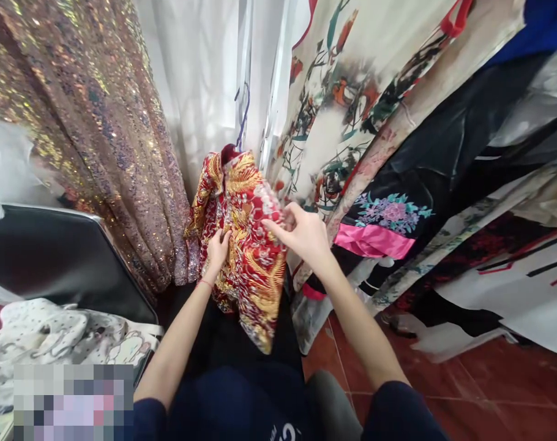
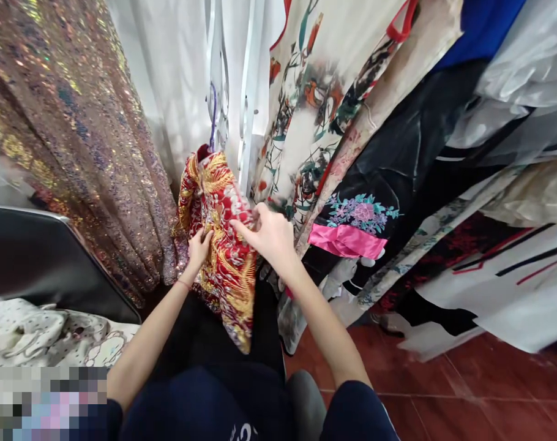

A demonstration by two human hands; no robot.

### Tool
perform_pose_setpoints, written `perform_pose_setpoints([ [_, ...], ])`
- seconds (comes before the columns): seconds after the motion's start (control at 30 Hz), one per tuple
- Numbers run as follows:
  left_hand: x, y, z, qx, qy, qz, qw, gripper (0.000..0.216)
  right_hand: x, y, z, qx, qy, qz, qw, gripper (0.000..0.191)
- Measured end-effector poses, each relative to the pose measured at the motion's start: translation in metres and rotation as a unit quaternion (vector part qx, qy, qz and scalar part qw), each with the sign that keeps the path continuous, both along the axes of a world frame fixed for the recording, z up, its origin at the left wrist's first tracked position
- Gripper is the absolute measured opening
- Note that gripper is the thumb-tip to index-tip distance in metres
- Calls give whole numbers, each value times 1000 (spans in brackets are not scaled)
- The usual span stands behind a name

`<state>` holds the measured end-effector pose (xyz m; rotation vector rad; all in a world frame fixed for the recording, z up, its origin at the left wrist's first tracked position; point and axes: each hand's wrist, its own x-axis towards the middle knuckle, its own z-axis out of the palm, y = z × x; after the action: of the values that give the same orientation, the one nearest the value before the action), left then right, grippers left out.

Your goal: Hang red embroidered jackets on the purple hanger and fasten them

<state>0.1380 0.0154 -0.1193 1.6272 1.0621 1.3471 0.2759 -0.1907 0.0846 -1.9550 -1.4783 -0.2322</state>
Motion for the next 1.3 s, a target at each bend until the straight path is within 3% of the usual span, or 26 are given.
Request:
perform_pose_setpoints([
  [0.1,10,-3,-31,-30,-2,-28,999,32,-11,0,-13,-50,-29,-14,998,44],
  [0.2,5,-13,-49,-43,-4,-75,996,38,-9,1,-17,-47,-55,-42,997,38],
  [0.33,-10,-24,-58,-47,8,-136,990,40,13,5,-19,-10,-83,-78,993,29],
  [0.43,-17,-23,-53,-38,15,-141,989,34,38,20,-19,-15,-110,-115,987,27],
  [0.57,-24,-16,-18,15,6,-91,996,25,62,51,-19,-19,-108,-165,980,28],
  [0.63,-30,-13,8,89,8,14,996,28,59,65,-25,12,-102,-166,981,34],
  [0.73,-43,-5,45,182,55,218,957,44,40,78,-41,72,-88,-128,985,50],
  [0.83,-66,13,66,180,120,323,921,62,29,84,-56,98,-84,-99,987,63],
  [0.9,-88,26,70,172,159,321,918,51,31,86,-59,85,-74,-89,990,64],
  [1.0,-121,36,76,205,204,225,930,18,32,87,-53,85,-34,-102,991,64],
  [1.07,-137,33,87,238,213,191,928,21,22,87,-46,127,-23,-79,988,60],
  [1.17,-150,12,115,257,187,218,923,42,-12,87,-35,174,-5,98,980,48],
  [1.3,-148,-26,153,264,150,195,933,59,-62,97,-21,87,172,301,934,53],
])
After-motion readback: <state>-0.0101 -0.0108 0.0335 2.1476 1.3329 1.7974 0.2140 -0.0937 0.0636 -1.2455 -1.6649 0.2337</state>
